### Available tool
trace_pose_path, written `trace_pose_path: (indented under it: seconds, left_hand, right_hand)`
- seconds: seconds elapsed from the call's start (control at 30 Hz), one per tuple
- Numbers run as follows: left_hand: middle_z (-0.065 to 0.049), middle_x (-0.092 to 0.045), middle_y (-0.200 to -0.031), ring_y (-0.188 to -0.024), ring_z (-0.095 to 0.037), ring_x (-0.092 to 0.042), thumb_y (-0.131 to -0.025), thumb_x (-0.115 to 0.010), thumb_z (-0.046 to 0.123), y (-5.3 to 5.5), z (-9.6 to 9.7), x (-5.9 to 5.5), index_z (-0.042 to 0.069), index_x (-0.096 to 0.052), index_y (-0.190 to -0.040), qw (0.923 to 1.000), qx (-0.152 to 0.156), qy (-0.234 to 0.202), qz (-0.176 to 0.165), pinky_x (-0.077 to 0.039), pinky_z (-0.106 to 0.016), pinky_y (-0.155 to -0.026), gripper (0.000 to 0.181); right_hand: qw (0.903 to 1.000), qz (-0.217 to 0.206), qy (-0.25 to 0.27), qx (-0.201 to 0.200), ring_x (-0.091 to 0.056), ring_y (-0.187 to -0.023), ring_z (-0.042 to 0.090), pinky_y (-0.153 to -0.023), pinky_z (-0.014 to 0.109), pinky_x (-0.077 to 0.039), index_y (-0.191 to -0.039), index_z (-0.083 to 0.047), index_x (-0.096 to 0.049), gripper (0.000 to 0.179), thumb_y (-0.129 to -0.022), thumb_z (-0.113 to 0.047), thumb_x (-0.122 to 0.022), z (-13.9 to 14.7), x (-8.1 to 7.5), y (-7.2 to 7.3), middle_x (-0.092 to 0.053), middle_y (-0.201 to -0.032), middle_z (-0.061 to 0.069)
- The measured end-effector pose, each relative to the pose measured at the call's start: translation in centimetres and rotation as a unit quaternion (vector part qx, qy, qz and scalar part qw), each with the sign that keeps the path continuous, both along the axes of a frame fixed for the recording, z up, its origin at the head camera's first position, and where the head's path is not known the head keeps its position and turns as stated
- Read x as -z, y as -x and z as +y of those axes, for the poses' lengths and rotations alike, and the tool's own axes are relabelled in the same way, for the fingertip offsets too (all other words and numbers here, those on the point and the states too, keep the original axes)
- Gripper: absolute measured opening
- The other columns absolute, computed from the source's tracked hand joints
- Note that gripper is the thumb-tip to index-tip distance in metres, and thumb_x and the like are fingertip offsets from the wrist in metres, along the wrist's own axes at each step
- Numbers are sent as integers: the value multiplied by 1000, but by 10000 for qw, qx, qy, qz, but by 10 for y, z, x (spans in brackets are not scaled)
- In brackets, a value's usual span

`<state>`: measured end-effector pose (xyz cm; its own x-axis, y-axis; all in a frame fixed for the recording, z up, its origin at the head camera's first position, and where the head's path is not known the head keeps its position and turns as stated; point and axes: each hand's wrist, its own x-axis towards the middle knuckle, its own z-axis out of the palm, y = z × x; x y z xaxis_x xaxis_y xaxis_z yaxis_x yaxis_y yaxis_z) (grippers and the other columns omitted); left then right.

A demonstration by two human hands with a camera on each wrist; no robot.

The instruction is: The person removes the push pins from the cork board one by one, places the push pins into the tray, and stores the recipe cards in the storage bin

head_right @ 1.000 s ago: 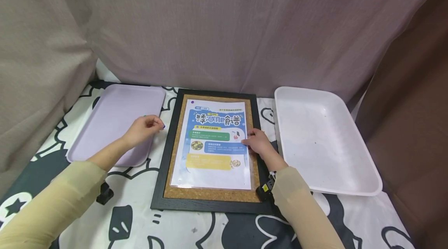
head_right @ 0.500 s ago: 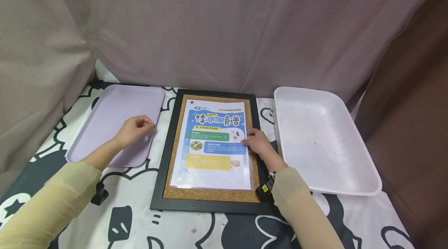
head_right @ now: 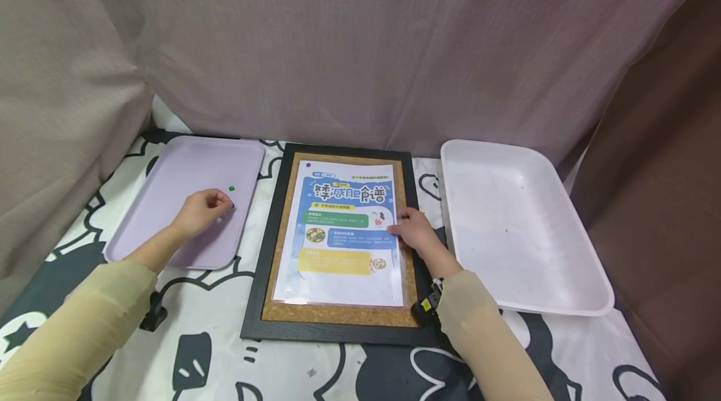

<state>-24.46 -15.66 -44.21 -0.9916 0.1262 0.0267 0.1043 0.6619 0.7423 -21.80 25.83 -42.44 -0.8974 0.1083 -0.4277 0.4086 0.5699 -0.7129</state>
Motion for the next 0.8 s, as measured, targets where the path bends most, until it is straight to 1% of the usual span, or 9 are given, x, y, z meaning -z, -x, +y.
trace_pose_path:
  seconds: [0.17,0.37,0.5,0.6,0.8]
  left_hand:
    - [-10,-61,-75,-60,-8,-48,-88,-55,8,0,1,1,-3,-62,-89,9998,-5,168,54,-40,-21,-57,12]
    - [-11,-63,-76,-62,-11,-50,-88,-56,8,0,2,1,-1,-62,-88,9989,-104,446,116,-40,-25,-64,12]
    - [-9,-62,-74,-65,-16,-51,-88,-55,10,0,3,-1,0,-63,-89,9979,-186,627,31,-38,-26,-64,13]
    - [-9,-61,-74,-67,-18,-51,-88,-55,11,0,4,-1,0,-63,-90,9974,-202,684,-44,-37,-26,-63,13]
    - [-10,-60,-75,-70,-20,-52,-87,-56,10,1,4,-1,-1,-62,-90,9974,-171,699,-62,-36,-27,-64,13]
  right_hand:
    - [10000,25,32,-17,-66,-78,17,-65,23,-53,-136,2,-37,51,-91,-13,-57,1,1,-1,-57,-117,25]
    - [10000,49,69,-4,-66,-78,16,-66,22,-53,-136,2,-37,50,-91,-12,-57,1,2,0,-57,-118,25]
    - [9999,71,81,-20,-66,-80,17,-66,23,-53,-135,2,-38,50,-91,-12,-57,0,2,0,-57,-117,25]
    - [9999,52,96,6,-66,-80,18,-66,23,-53,-135,2,-38,50,-91,-12,-57,0,2,0,-57,-116,24]
    - [9999,66,110,-5,-65,-78,15,-65,22,-53,-134,3,-38,50,-91,-12,-57,1,2,0,-57,-116,24]
